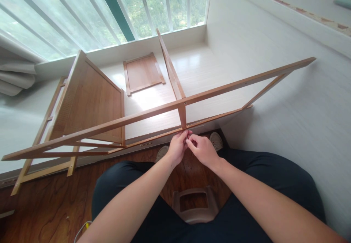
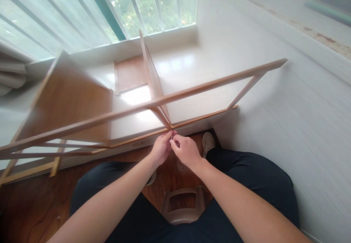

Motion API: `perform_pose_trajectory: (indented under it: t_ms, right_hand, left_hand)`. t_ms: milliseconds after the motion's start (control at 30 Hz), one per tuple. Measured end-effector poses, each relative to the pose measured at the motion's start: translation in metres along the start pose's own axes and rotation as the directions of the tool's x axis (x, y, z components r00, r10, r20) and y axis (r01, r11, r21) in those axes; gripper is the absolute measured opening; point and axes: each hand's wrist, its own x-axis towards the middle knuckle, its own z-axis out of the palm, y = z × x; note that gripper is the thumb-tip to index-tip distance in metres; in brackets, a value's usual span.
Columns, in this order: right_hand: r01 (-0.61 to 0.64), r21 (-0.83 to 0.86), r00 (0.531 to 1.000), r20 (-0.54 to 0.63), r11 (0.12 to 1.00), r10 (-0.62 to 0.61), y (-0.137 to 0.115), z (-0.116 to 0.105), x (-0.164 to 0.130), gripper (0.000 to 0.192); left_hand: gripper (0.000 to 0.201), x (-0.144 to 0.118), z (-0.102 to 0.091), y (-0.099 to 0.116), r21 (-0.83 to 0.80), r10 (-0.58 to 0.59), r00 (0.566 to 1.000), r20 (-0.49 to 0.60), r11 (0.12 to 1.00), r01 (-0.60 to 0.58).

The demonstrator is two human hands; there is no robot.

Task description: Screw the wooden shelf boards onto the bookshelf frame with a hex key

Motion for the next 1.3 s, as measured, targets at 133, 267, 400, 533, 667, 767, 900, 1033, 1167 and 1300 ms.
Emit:
perform_pose_trajectory:
  t_ms: [133,267,400,533,667,767,900,1033,1167,1300]
  right_hand:
    - [0.028,-0.067,0.999,-0.015,0.997,-0.029,-0.0004,-0.0003,-0.0008,0.024]
    - [0.044,-0.086,0.999,-0.022,0.995,-0.046,-0.0010,-0.0009,-0.0015,0.024]
    - [0.049,-0.084,0.998,-0.033,0.995,-0.051,-0.0012,-0.0008,-0.0019,0.025]
    - [0.054,-0.094,0.998,-0.039,0.994,-0.058,-0.0010,0.0000,-0.0014,0.026]
    - [0.048,-0.101,0.998,-0.039,0.994,-0.052,-0.0010,-0.0001,-0.0008,0.026]
    - [0.050,-0.107,0.998,-0.037,0.993,-0.055,-0.0012,-0.0004,-0.0017,0.026]
    - [0.050,-0.113,0.997,-0.048,0.992,-0.055,-0.0006,-0.0001,-0.0030,0.026]
    - [0.054,-0.111,0.997,-0.048,0.992,-0.060,0.0000,0.0004,-0.0029,0.026]
    - [0.057,-0.110,0.997,-0.046,0.992,-0.063,-0.0001,-0.0001,-0.0031,0.026]
    - [0.054,-0.105,0.997,-0.047,0.993,-0.059,-0.0007,-0.0007,-0.0034,0.026]
  left_hand:
    - [0.036,-0.0006,0.0031,0.0009,-0.021,-0.011,1.000,-0.015,1.000,0.010]
    - [0.036,-0.0042,0.0059,0.0033,-0.030,-0.018,1.000,0.004,0.999,0.018]
    - [0.035,-0.0061,0.0067,0.0039,-0.026,-0.014,1.000,0.027,1.000,0.015]
    - [0.034,-0.0057,0.0075,0.0041,-0.027,-0.008,0.999,0.050,1.000,0.009]
    - [0.034,-0.0059,0.0088,0.0048,-0.032,-0.015,0.998,0.054,0.999,0.017]
    - [0.034,-0.0067,0.0095,0.0046,-0.031,-0.016,0.999,0.050,0.999,0.018]
    - [0.035,-0.0078,0.0097,0.0042,-0.037,-0.011,0.998,0.054,0.999,0.013]
    - [0.034,-0.0082,0.0092,0.0033,-0.037,-0.012,0.998,0.055,0.999,0.014]
    - [0.032,-0.0071,0.0079,0.0012,-0.035,-0.015,0.997,0.076,0.999,0.018]
    - [0.032,-0.0053,0.0070,0.0005,-0.028,-0.010,0.997,0.072,1.000,0.012]
